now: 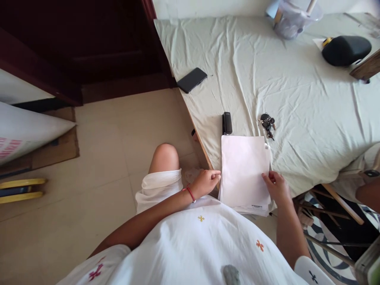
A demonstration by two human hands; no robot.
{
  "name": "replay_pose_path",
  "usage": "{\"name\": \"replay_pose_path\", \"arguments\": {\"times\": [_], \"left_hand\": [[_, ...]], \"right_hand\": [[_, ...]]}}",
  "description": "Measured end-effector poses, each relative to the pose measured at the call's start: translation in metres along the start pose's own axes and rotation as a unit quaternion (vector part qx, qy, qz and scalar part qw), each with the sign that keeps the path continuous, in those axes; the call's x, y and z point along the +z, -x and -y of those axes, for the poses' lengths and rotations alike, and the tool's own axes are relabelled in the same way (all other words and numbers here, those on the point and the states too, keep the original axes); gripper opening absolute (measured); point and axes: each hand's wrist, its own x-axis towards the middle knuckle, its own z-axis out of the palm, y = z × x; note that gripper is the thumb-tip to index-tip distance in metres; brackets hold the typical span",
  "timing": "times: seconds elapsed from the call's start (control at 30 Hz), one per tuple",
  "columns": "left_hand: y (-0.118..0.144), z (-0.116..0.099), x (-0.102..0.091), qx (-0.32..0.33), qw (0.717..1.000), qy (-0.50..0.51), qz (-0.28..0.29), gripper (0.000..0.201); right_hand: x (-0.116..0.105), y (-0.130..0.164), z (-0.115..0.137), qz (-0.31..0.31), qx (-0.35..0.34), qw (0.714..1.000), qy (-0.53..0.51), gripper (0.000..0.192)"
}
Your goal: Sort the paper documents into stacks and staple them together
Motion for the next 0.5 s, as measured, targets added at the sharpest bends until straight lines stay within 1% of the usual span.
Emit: {"name": "replay_pose_path", "arguments": {"times": [0.07, 0.1, 0.17, 0.2, 0.23, 0.27, 0.33, 0.37, 0.4, 0.43, 0.5], "left_hand": [[-0.001, 0.000, 0.004, -0.015, 0.998, 0.059, 0.027, 0.037], [-0.001, 0.000, 0.005, -0.024, 0.995, 0.092, 0.037, 0.036], [-0.001, 0.000, 0.007, -0.042, 0.987, 0.147, 0.046, 0.035], [-0.001, 0.000, 0.007, -0.049, 0.984, 0.163, 0.047, 0.034], [0.000, 0.001, 0.007, -0.052, 0.982, 0.174, 0.046, 0.033], [0.000, 0.002, 0.007, -0.051, 0.982, 0.179, 0.043, 0.032], [0.000, 0.003, 0.006, -0.041, 0.983, 0.175, 0.034, 0.033], [0.000, 0.005, 0.006, -0.035, 0.985, 0.167, 0.032, 0.034], [0.000, 0.006, 0.006, -0.031, 0.987, 0.155, 0.031, 0.034], [0.000, 0.007, 0.005, -0.026, 0.989, 0.141, 0.031, 0.033], [0.000, 0.008, 0.004, -0.014, 0.993, 0.120, 0.016, 0.031]], "right_hand": [[-0.001, -0.001, 0.004, -0.013, -0.006, 1.000, 0.005, 0.064], [-0.003, -0.001, 0.005, -0.010, 0.006, 1.000, 0.004, 0.064], [-0.006, 0.001, 0.009, 0.016, 0.046, 0.999, -0.025, 0.061], [-0.007, 0.003, 0.010, 0.040, 0.072, 0.994, -0.067, 0.058], [-0.009, 0.006, 0.011, 0.073, 0.101, 0.984, -0.128, 0.056], [-0.010, 0.010, 0.012, 0.109, 0.133, 0.965, -0.198, 0.053], [-0.011, 0.018, 0.014, 0.171, 0.194, 0.912, -0.318, 0.048], [-0.011, 0.022, 0.016, 0.187, 0.217, 0.891, -0.351, 0.046], [-0.011, 0.026, 0.019, 0.192, 0.230, 0.880, -0.369, 0.043], [-0.011, 0.030, 0.021, 0.188, 0.235, 0.876, -0.377, 0.042], [-0.014, 0.034, 0.026, 0.173, 0.222, 0.878, -0.387, 0.039]]}}
